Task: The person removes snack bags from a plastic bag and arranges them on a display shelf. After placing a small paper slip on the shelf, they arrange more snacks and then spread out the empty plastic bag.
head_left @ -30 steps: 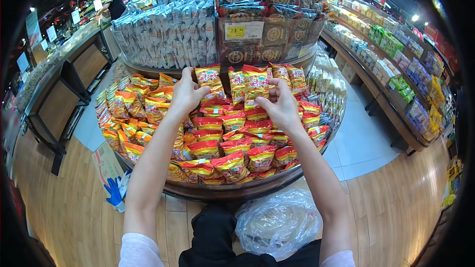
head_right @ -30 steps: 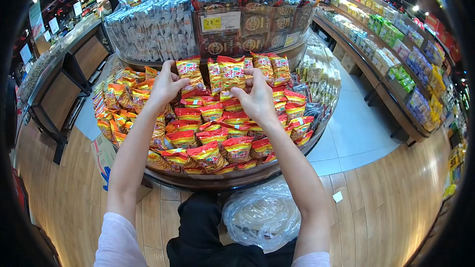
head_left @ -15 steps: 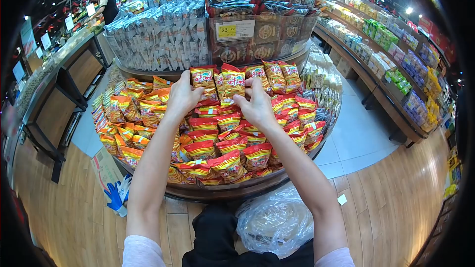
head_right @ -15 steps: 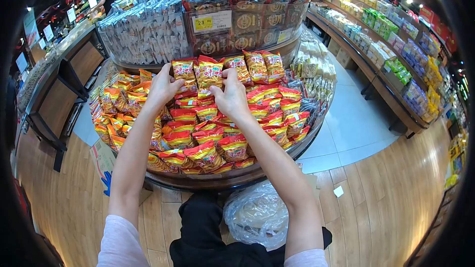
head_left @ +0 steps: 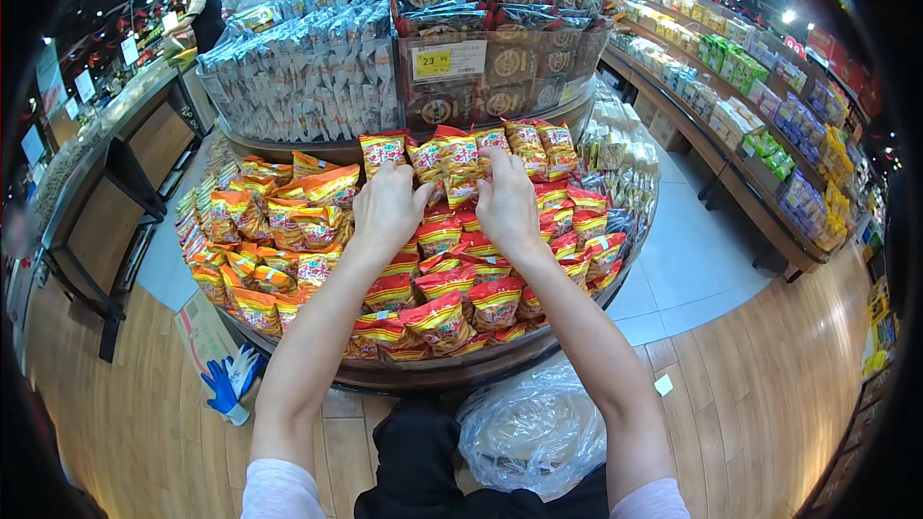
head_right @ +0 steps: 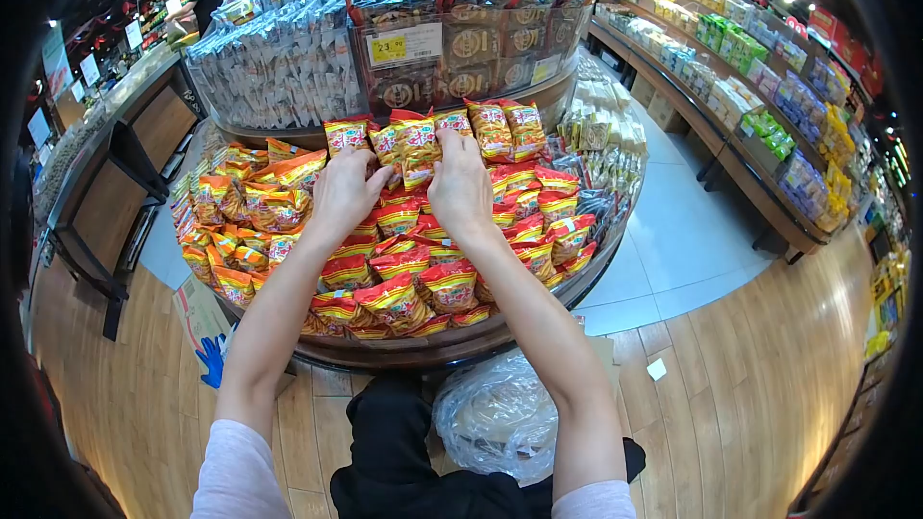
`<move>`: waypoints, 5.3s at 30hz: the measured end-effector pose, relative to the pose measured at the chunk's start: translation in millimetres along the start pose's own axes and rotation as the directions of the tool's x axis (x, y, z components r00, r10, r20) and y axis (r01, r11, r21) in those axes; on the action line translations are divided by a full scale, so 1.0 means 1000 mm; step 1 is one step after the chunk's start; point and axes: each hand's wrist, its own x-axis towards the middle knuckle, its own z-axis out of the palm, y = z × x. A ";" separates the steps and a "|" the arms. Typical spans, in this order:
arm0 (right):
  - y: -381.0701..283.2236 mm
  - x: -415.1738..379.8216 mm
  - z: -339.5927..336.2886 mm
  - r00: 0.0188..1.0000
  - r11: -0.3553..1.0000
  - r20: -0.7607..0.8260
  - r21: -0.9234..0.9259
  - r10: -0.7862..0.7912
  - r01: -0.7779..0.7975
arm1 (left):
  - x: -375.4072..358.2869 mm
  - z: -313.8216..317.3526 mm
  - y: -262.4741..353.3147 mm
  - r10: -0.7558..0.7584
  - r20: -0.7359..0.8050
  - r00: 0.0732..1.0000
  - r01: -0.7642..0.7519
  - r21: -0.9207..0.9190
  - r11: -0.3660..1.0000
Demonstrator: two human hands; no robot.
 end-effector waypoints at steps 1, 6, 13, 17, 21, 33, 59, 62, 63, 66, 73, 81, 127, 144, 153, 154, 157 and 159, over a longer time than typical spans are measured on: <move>-0.001 -0.001 -0.002 1.000 1.000 -0.016 0.009 -0.004 0.004 | 0.001 0.002 0.002 -0.019 0.017 1.000 0.018 0.049 0.999; -0.008 -0.009 -0.009 0.997 0.997 0.075 0.074 -0.033 0.027 | 0.013 0.007 0.004 -0.140 0.156 0.978 0.143 -0.011 0.990; -0.013 -0.008 -0.009 0.998 0.999 0.065 0.048 -0.006 0.003 | 0.022 0.005 -0.008 -0.182 0.131 0.975 0.206 -0.214 0.955; -0.013 -0.005 0.000 0.999 1.000 0.041 -0.001 -0.004 0.004 | 0.022 0.002 -0.020 -0.098 0.072 0.993 0.115 -0.282 0.953; -0.017 0.003 -0.001 1.000 0.997 0.024 0.075 0.015 -0.016 | 0.031 -0.004 -0.026 -0.030 0.004 1.000 0.030 -0.265 0.964; -0.017 -0.001 -0.010 0.969 0.940 -0.059 -0.264 -0.239 0.216 | 0.000 -0.019 -0.004 -0.004 -0.051 0.999 0.002 -0.044 0.999; 0.142 -0.395 -0.225 0.550 0.587 -0.357 -0.003 0.755 -0.809 | -0.231 -0.044 0.064 0.558 0.169 0.812 -0.365 -0.600 0.712; 0.126 -0.463 -0.223 0.345 0.345 -0.350 -0.064 0.871 -0.936 | -0.325 0.048 0.068 0.388 0.389 0.835 -0.142 -0.530 0.836; 0.123 -0.480 -0.216 0.255 0.261 -0.343 -0.031 0.904 -0.965 | -0.347 0.072 0.066 0.279 0.426 0.861 -0.091 -0.410 0.908; 0.132 -0.536 -0.197 0.134 0.139 -0.218 0.008 0.967 -0.990 | -0.409 0.149 0.042 -0.020 0.461 0.887 0.160 -0.268 0.950; 0.155 -0.610 -0.133 -0.161 -0.170 0.054 0.303 0.985 -0.938 | -0.437 0.205 0.008 -0.433 0.840 0.327 0.936 -0.223 0.273; 0.109 -0.438 -0.308 0.338 0.543 -0.428 0.597 0.838 -0.591 | -0.336 0.127 0.068 -0.176 0.618 0.767 0.620 -0.641 0.451; 0.079 -0.534 -0.131 0.158 0.188 0.106 -0.676 0.982 -0.713 | -0.352 0.097 0.107 0.950 0.078 0.303 -0.641 -0.721 0.264; 0.043 -0.343 -0.157 0.664 0.639 -0.033 0.311 0.747 -0.703 | -0.311 0.127 0.064 0.540 0.611 0.578 -0.524 -0.229 0.821; -0.012 -0.310 -0.091 0.530 0.338 0.399 0.457 0.748 -0.822 | -0.316 0.085 0.050 0.201 0.783 0.589 0.808 -0.566 -0.163; -0.017 -0.310 -0.088 0.554 0.362 0.432 0.451 0.711 -0.816 | -0.318 0.079 0.051 0.095 0.773 0.628 0.774 -0.606 -0.182; -0.013 -0.313 -0.084 0.504 0.174 0.568 0.535 0.651 -0.827 | -0.322 0.069 0.040 -0.016 0.790 0.612 0.768 -0.600 -0.225; -0.014 -0.312 -0.085 0.507 0.175 0.582 0.531 0.636 -0.829 | -0.322 0.062 0.036 -0.025 0.781 0.625 0.754 -0.611 -0.243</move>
